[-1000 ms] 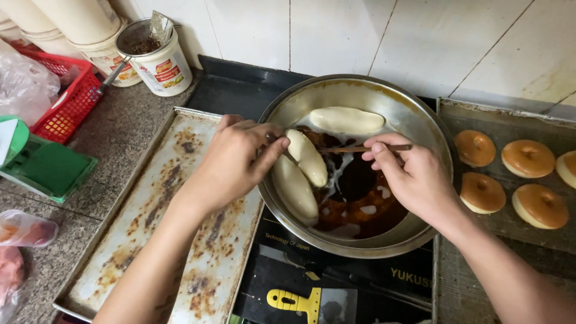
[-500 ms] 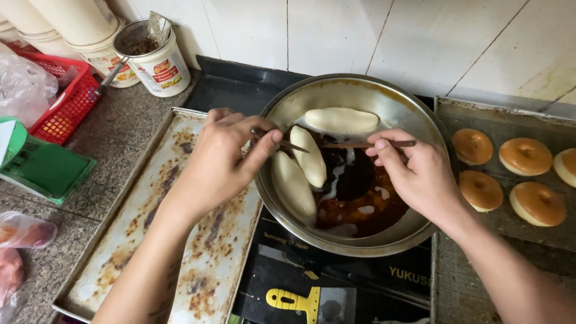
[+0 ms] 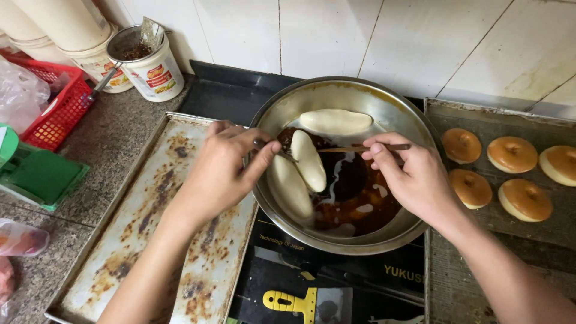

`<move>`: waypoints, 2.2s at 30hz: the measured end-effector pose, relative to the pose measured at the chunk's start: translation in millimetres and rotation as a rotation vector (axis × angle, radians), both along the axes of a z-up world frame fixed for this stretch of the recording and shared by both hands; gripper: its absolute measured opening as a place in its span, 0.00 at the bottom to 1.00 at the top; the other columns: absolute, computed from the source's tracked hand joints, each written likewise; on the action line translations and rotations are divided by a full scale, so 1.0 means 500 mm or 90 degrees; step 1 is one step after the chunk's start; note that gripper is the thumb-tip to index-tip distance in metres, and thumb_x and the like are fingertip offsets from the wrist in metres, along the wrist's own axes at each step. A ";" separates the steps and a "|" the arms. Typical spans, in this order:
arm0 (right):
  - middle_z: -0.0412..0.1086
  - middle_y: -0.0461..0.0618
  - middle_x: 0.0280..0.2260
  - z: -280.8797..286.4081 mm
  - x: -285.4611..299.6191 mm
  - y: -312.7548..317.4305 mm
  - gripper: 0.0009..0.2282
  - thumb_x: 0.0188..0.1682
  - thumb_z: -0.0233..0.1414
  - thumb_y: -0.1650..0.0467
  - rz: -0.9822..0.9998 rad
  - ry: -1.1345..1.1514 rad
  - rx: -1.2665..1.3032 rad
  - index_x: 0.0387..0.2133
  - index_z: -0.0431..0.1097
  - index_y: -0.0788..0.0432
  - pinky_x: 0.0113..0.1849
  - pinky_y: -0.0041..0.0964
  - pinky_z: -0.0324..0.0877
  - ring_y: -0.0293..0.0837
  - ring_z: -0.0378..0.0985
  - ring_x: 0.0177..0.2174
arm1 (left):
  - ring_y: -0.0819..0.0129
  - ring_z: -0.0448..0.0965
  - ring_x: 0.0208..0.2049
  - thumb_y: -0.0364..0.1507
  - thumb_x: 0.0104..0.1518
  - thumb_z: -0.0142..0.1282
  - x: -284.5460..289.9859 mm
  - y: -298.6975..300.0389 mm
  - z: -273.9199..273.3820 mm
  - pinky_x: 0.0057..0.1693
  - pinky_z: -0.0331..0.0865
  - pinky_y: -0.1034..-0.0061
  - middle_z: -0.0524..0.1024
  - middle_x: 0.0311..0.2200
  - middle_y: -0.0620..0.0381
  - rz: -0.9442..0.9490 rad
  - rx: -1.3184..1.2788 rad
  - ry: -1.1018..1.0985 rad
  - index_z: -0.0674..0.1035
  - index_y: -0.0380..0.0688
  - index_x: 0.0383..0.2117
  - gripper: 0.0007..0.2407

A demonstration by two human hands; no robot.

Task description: Frying donuts in a pan and preparing dough for further frying.

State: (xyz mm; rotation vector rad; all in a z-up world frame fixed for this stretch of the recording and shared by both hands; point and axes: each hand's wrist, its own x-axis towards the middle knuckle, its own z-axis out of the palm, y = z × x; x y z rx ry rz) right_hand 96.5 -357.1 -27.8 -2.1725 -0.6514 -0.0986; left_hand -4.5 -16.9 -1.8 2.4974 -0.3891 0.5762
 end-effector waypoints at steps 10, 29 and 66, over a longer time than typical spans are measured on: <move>0.88 0.58 0.36 0.009 -0.007 -0.037 0.10 0.66 0.54 0.73 -0.014 -0.039 -0.013 0.51 0.85 0.60 0.41 0.51 0.85 0.54 0.93 0.38 | 0.36 0.89 0.41 0.35 0.74 0.58 -0.016 0.005 0.014 0.61 0.72 0.46 0.89 0.30 0.45 -0.029 0.000 -0.005 0.88 0.45 0.44 0.10; 0.87 0.61 0.44 0.116 -0.049 -0.120 0.12 0.66 0.51 0.78 -0.081 -0.084 -0.033 0.58 0.76 0.71 0.32 0.36 0.81 0.47 0.90 0.38 | 0.66 0.88 0.27 0.32 0.75 0.60 -0.059 0.001 0.094 0.64 0.75 0.59 0.93 0.34 0.50 0.002 -0.006 -0.059 0.91 0.36 0.47 0.11; 0.85 0.62 0.54 -0.008 -0.294 -0.306 0.18 0.65 0.47 0.79 -0.072 -0.267 0.088 0.67 0.75 0.62 0.46 0.60 0.84 0.61 0.91 0.43 | 0.52 0.92 0.48 0.17 0.68 0.63 -0.224 -0.444 -0.082 0.55 0.86 0.58 0.91 0.44 0.34 0.183 -0.595 -0.178 0.90 0.32 0.54 0.11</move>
